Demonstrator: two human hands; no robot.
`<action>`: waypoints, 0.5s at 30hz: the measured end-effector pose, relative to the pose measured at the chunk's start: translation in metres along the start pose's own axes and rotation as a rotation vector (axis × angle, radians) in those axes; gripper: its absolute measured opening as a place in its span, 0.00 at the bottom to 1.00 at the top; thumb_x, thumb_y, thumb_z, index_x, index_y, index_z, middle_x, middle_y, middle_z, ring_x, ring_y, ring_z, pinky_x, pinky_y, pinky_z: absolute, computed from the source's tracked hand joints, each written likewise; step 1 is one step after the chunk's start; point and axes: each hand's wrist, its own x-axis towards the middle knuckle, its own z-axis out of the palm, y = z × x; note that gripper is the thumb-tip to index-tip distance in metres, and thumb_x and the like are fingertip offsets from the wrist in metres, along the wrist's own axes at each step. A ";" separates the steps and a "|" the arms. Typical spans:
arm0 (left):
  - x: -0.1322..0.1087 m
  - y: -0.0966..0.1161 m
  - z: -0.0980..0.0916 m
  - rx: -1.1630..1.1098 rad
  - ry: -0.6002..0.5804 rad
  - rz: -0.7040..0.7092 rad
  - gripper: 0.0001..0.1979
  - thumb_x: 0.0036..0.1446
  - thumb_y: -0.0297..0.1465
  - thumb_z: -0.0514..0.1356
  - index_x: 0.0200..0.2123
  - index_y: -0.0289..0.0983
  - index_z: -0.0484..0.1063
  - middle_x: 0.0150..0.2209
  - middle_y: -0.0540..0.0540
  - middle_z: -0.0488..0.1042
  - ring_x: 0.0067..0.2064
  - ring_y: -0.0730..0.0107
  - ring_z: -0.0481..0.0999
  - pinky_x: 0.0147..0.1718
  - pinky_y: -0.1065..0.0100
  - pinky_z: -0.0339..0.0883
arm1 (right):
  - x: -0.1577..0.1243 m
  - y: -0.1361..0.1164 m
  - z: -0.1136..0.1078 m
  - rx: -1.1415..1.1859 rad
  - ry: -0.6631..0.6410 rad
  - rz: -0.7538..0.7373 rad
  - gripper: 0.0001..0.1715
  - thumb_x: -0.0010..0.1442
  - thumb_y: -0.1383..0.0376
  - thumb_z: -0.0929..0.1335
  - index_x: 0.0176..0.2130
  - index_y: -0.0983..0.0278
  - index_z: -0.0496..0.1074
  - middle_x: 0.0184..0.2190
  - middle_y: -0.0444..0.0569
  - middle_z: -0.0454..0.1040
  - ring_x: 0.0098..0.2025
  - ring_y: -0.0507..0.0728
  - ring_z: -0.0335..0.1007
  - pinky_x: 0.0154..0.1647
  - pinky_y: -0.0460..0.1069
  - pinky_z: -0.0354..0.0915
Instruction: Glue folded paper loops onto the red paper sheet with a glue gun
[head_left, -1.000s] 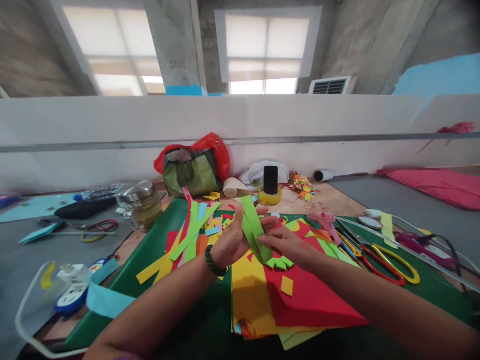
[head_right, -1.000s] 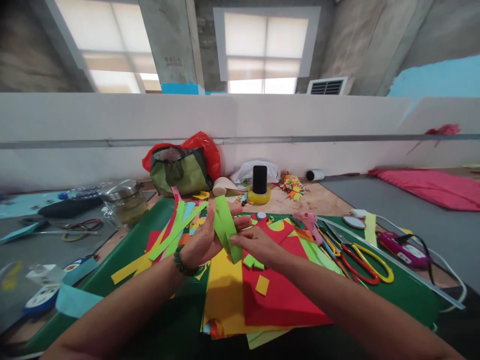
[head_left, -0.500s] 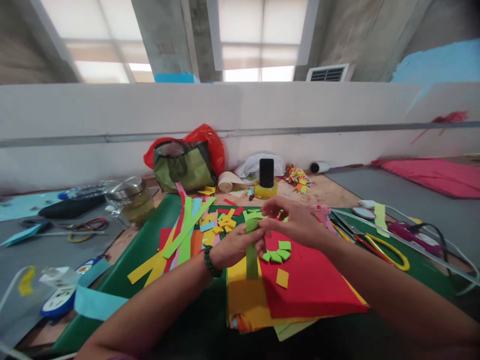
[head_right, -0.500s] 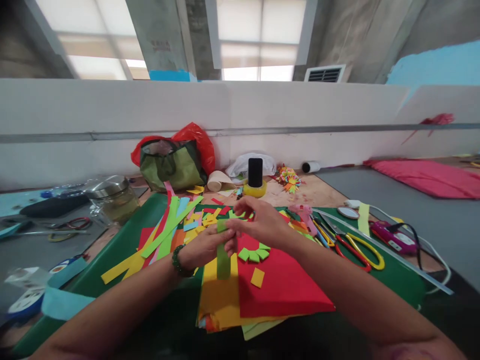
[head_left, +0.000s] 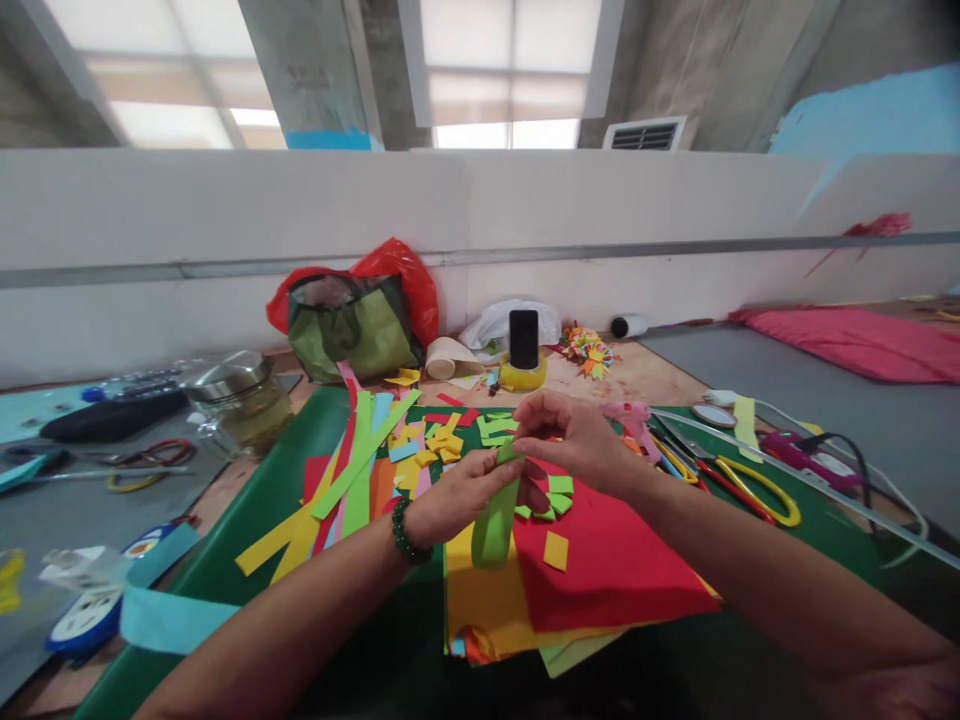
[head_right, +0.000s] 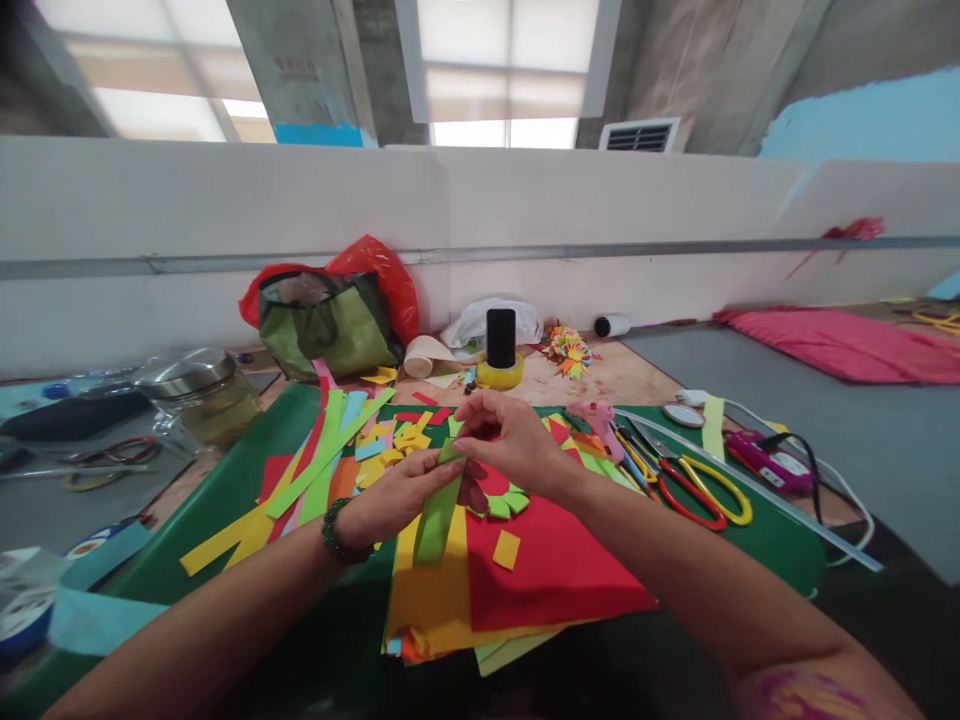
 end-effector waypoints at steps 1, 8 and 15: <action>0.000 -0.001 0.000 -0.002 -0.004 0.003 0.28 0.54 0.53 0.60 0.39 0.31 0.75 0.30 0.39 0.79 0.36 0.60 0.79 0.41 0.62 0.70 | 0.000 0.002 0.000 0.003 0.003 -0.001 0.13 0.46 0.62 0.72 0.33 0.62 0.67 0.26 0.42 0.74 0.28 0.52 0.72 0.33 0.49 0.69; -0.001 0.000 0.002 0.031 -0.004 0.026 0.27 0.56 0.52 0.59 0.38 0.31 0.76 0.30 0.39 0.80 0.35 0.60 0.80 0.41 0.62 0.71 | -0.001 0.005 0.001 0.027 0.010 0.003 0.13 0.46 0.61 0.73 0.32 0.62 0.68 0.25 0.42 0.73 0.28 0.52 0.70 0.32 0.49 0.68; -0.003 0.000 0.004 0.171 0.016 0.084 0.27 0.60 0.52 0.54 0.36 0.33 0.76 0.29 0.41 0.79 0.35 0.61 0.79 0.40 0.62 0.72 | -0.001 0.007 0.002 0.026 0.021 -0.001 0.13 0.47 0.61 0.73 0.32 0.62 0.68 0.26 0.43 0.73 0.28 0.52 0.70 0.31 0.49 0.68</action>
